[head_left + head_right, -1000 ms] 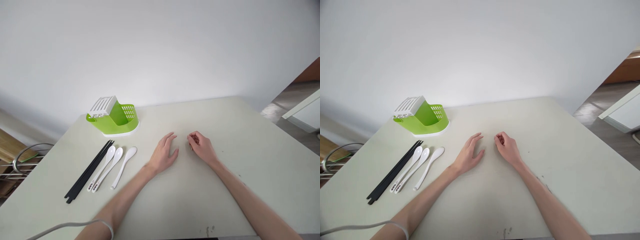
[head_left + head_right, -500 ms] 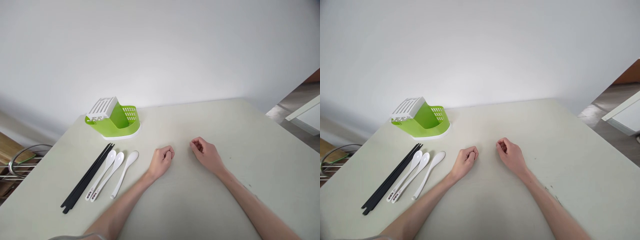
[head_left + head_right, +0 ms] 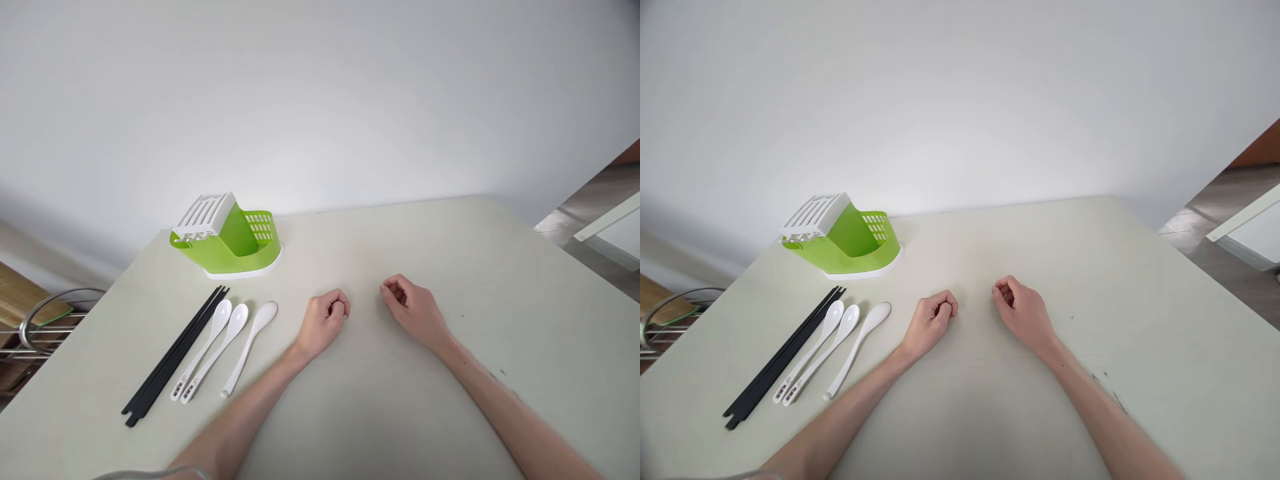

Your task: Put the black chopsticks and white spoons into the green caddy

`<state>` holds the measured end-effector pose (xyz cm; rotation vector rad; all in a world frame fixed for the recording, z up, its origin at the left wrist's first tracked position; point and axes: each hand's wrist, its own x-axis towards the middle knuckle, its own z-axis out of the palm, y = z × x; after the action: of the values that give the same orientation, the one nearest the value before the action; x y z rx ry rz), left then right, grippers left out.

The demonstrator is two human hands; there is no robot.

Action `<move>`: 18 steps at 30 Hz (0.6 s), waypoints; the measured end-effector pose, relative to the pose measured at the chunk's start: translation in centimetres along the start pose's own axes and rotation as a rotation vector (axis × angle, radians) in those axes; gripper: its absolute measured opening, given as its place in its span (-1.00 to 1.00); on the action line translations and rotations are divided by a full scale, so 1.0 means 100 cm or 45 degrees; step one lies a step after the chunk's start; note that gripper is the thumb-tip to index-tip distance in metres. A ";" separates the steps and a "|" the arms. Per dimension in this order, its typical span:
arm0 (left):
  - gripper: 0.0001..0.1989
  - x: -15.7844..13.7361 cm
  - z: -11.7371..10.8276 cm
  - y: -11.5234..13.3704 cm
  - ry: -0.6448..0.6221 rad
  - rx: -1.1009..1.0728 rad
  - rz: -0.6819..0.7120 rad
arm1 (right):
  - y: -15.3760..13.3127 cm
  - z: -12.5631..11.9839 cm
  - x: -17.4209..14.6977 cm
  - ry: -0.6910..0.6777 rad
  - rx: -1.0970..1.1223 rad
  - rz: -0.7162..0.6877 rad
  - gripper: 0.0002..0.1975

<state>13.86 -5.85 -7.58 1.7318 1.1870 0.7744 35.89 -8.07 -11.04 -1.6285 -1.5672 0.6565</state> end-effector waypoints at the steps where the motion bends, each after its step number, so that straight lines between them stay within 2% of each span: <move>1: -0.81 0.000 0.000 0.000 -0.002 0.001 -0.002 | 0.000 0.000 0.000 -0.003 -0.001 -0.004 -0.65; 18: -0.79 0.000 0.002 -0.004 0.004 0.004 0.042 | -0.002 0.000 -0.001 -0.019 -0.010 -0.003 -0.70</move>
<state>13.87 -5.89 -7.98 1.7575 1.1649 0.7951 35.78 -8.20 -10.90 -1.6308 -1.5840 0.6634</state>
